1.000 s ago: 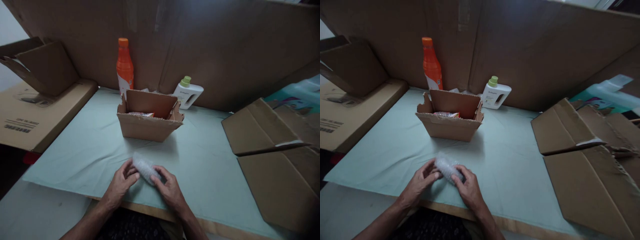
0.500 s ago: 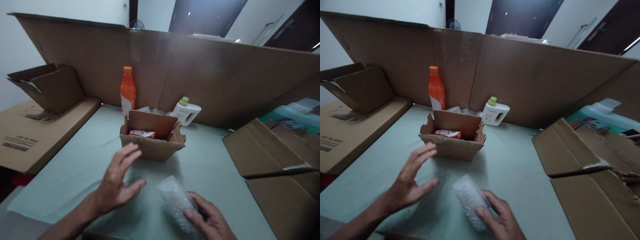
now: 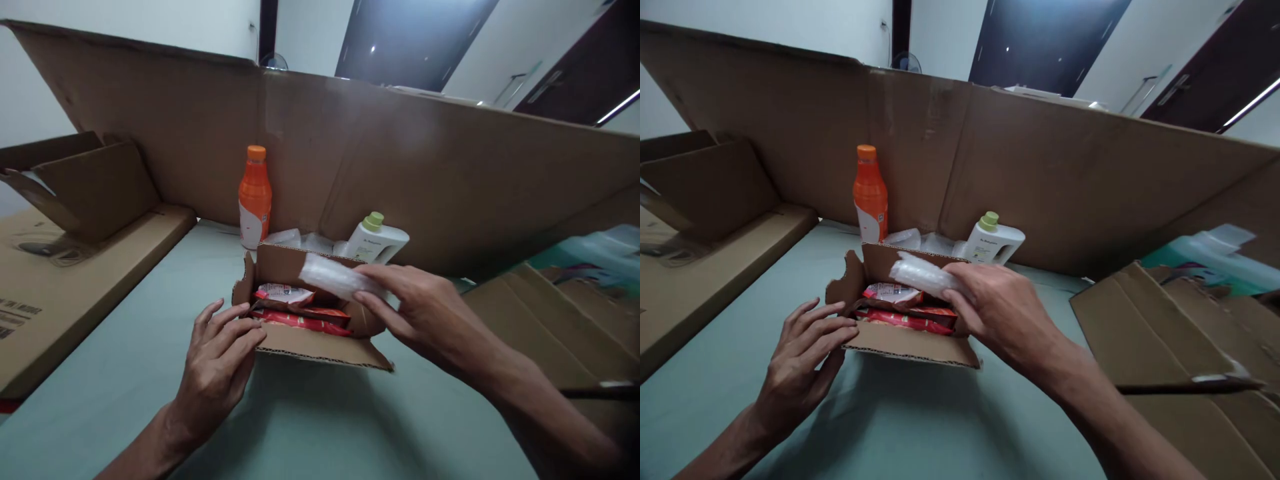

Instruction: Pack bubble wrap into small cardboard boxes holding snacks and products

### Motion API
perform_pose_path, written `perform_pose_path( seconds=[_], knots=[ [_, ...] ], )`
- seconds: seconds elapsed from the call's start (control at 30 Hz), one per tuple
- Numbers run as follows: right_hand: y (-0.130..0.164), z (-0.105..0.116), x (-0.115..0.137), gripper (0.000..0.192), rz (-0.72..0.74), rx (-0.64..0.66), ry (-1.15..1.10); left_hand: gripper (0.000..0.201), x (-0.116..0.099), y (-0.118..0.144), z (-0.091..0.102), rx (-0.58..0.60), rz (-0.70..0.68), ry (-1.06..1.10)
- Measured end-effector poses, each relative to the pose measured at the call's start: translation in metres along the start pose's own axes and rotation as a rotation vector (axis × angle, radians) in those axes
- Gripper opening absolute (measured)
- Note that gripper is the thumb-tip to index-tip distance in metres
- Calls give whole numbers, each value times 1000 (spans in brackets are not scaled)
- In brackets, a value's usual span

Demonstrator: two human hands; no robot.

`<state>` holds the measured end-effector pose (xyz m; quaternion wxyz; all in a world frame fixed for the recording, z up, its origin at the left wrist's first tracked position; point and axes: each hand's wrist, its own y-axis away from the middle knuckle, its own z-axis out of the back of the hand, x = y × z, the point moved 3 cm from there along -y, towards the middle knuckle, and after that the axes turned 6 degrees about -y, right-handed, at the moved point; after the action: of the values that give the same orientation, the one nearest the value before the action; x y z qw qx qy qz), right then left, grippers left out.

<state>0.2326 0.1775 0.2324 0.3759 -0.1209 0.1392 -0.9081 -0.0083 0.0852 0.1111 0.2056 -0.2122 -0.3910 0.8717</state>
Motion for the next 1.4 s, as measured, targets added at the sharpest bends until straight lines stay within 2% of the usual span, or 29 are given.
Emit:
perform_pose_path(
  seconds=[0.13, 0.27, 0.33, 0.43, 0.5, 0.6, 0.73, 0.83, 0.9, 0.97, 1.0, 1.07, 1.13, 1.2, 1.23, 1.27, 1.33, 1.4],
  knots=[
    [-18, -23, -2, 15, -10, 180, 0, 28, 3, -5, 0, 2, 9, 22],
    [-23, -32, -5, 16, -135, 198, -25, 31, 5, -4, -1, 23, 6, 25],
    [-29, -38, -5, 15, -149, 220, 14, 30, 6, -4, -1, 31, 9, 25],
    [-43, -52, -1, 15, -52, 242, 182, 29, 6, -6, 0, 41, 25, 16],
    [-53, -63, 2, 21, 49, 248, 288, 28, 6, -8, 1, 56, 35, 6],
    [-63, -78, 2, 27, 134, 336, 328, 27, 6, -10, 3, 81, 38, -10],
    [-64, -89, 2, 24, 122, 486, 297, 25, 7, -13, 3, 84, 19, -27],
    [-67, -91, 5, 20, 82, 507, 278, 25, 7, -17, 0, 69, -7, -65],
    [-67, -87, 6, 20, 49, 524, 264, 30, 6, -19, 0, 16, -1, -100],
    [-61, -72, 6, 19, 24, 487, 260, 46, 5, -17, 4, -91, 51, -129],
    [-54, -60, 5, 19, 12, 427, 256, 56, 6, -15, 7, -146, 90, -136],
    [-27, -31, 1, 22, -35, 215, 216, 72, 12, -8, 13, -221, 179, -109],
    [16, -5, -9, 25, -138, -56, 102, 75, 24, 1, 14, -198, 272, -27],
    [64, 5, -25, 23, -314, -275, -64, 73, 40, 11, 8, -88, 367, 81],
    [85, -1, -33, 22, -401, -328, -149, 73, 48, 15, 2, -18, 411, 137],
    [101, -13, -40, 24, -471, -325, -243, 77, 56, 18, -6, 56, 455, 196],
    [116, -53, -46, 50, -541, -229, -439, 87, 69, 22, -25, 168, 544, 334],
    [109, -97, -45, 81, -543, -141, -638, 91, 76, 20, -43, 240, 617, 465]
  ],
)
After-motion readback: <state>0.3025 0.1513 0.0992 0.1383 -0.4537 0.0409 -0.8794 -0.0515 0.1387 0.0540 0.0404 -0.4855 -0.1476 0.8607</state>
